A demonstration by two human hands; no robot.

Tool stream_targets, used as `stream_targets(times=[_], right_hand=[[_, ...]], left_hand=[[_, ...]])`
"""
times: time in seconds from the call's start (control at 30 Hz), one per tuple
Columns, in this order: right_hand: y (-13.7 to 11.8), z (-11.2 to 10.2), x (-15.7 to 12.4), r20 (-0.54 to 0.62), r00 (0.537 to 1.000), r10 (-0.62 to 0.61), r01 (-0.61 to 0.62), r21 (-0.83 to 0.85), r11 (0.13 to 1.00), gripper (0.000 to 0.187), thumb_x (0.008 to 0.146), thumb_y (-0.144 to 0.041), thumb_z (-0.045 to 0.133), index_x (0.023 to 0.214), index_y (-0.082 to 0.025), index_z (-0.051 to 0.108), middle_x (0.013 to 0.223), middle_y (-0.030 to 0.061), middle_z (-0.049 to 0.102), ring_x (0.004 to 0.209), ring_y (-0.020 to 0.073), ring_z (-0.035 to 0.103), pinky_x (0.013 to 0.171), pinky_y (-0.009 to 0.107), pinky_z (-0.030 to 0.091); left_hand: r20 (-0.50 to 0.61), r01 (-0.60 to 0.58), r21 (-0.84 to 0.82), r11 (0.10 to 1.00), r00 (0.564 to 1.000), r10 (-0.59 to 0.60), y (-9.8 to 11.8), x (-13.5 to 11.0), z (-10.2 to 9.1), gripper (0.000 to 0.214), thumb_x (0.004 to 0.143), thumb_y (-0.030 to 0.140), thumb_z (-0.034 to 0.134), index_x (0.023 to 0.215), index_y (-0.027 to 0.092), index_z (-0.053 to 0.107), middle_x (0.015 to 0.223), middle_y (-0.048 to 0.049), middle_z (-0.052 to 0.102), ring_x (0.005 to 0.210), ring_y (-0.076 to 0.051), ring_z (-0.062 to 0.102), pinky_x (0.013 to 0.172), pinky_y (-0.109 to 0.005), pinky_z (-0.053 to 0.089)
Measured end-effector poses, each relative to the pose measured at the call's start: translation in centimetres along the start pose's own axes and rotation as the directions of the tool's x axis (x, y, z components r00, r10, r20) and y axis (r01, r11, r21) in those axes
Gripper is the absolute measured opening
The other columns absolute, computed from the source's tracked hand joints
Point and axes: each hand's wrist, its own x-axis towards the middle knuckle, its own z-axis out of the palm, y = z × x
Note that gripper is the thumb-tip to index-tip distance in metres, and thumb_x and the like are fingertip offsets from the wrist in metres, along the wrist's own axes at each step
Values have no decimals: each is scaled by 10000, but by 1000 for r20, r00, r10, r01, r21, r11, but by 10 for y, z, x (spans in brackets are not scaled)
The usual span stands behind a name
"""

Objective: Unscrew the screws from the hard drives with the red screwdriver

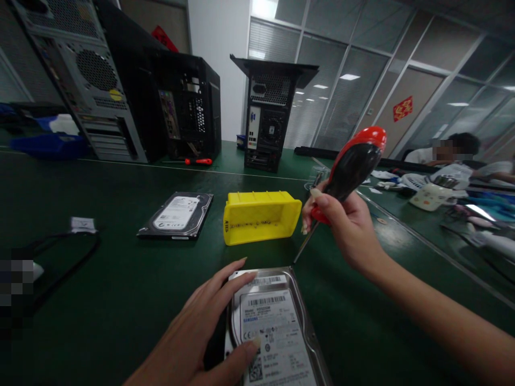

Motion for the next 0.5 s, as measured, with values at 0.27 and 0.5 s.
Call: stream_targets(times=[0.27, 0.5], right_hand=[[-6, 0, -7, -28, 999, -28, 25, -102, 995, 394, 857, -359, 587, 1181, -255, 391, 612, -38, 591, 528, 130, 567, 543, 271, 512], [-3, -2, -4, -18, 993, -117, 112, -178, 978, 565, 773, -243, 683, 1183, -282, 296, 864, -6, 631, 626, 148, 637, 589, 299, 575]], left_hand=[[19, -6, 12, 1000, 1000, 5, -1, -1, 0, 542, 843, 562, 505, 1346, 420, 361, 1476, 35, 320, 1317, -272, 365, 1044, -502, 365], [26, -60, 22, 998, 998, 59, -2, 1, -2, 543, 855, 550, 496, 1356, 423, 329, 1478, 37, 315, 1311, -264, 375, 1032, -506, 383]])
